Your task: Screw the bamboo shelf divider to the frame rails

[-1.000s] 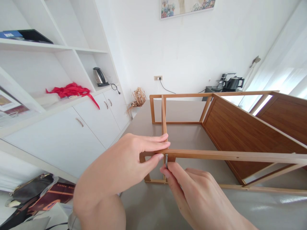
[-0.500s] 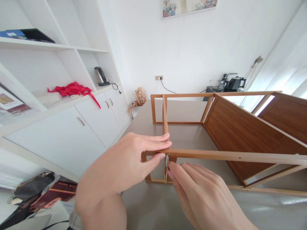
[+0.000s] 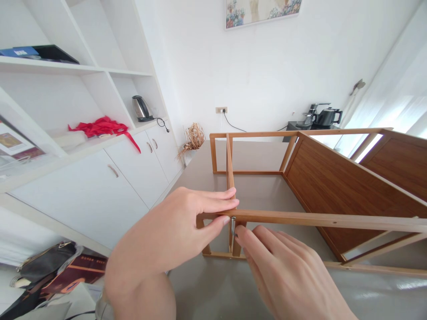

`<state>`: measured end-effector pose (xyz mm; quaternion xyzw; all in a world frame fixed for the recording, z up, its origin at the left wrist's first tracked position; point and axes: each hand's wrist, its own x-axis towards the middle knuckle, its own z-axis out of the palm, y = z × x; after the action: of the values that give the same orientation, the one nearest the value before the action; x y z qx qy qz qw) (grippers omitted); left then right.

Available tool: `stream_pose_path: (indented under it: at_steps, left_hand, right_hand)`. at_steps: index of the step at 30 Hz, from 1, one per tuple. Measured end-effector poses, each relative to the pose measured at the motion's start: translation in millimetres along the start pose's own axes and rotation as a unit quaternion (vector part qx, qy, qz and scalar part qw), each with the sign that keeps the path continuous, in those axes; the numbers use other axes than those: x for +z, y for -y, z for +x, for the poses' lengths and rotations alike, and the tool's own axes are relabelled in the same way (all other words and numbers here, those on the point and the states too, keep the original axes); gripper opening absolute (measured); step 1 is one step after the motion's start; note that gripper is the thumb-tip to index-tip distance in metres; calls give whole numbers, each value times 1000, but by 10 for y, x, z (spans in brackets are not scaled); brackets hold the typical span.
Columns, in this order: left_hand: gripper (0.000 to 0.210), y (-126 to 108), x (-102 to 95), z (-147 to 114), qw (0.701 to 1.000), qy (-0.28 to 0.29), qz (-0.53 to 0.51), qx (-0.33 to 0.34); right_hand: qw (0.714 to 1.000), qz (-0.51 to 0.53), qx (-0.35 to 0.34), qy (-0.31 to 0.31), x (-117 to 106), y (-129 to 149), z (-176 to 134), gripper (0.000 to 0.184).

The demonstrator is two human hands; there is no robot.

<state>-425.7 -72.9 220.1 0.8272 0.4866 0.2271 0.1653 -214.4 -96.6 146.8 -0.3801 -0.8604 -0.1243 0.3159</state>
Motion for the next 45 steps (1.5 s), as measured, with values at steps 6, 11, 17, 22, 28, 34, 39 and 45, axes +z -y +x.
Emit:
stream_pose_path:
  at_steps: [6, 11, 17, 22, 28, 34, 39, 45]
  left_hand:
    - [35, 8, 4, -5, 1000, 4, -4, 0]
    - [37, -5, 4, 0, 1000, 2, 2, 0]
    - [37, -14, 3, -10, 1000, -1, 10, -1]
    - [36, 3, 19, -5, 1000, -3, 8, -5]
    - [37, 8, 17, -1, 1000, -4, 10, 1]
    - [38, 17, 22, -8, 1000, -7, 16, 0]
    - [37, 14, 25, -6, 1000, -10, 12, -4]
    - [35, -1, 26, -8, 1000, -10, 9, -5]
  right_hand:
    - [1000, -12, 0, 25, 5, -38, -39, 22]
    - [1000, -12, 4, 17, -17, -57, -46, 21]
    - [999, -22, 11, 32, -44, -69, -48, 22]
    - [999, -19, 19, 29, -80, -64, -47, 23]
    - [999, -27, 33, 14, -122, -31, -12, 17]
    - [999, -11, 35, 10, -129, -26, -12, 19]
    - [999, 25, 27, -6, -150, -59, -11, 25]
    - [1000, 4, 16, 2, -140, -45, 24, 25]
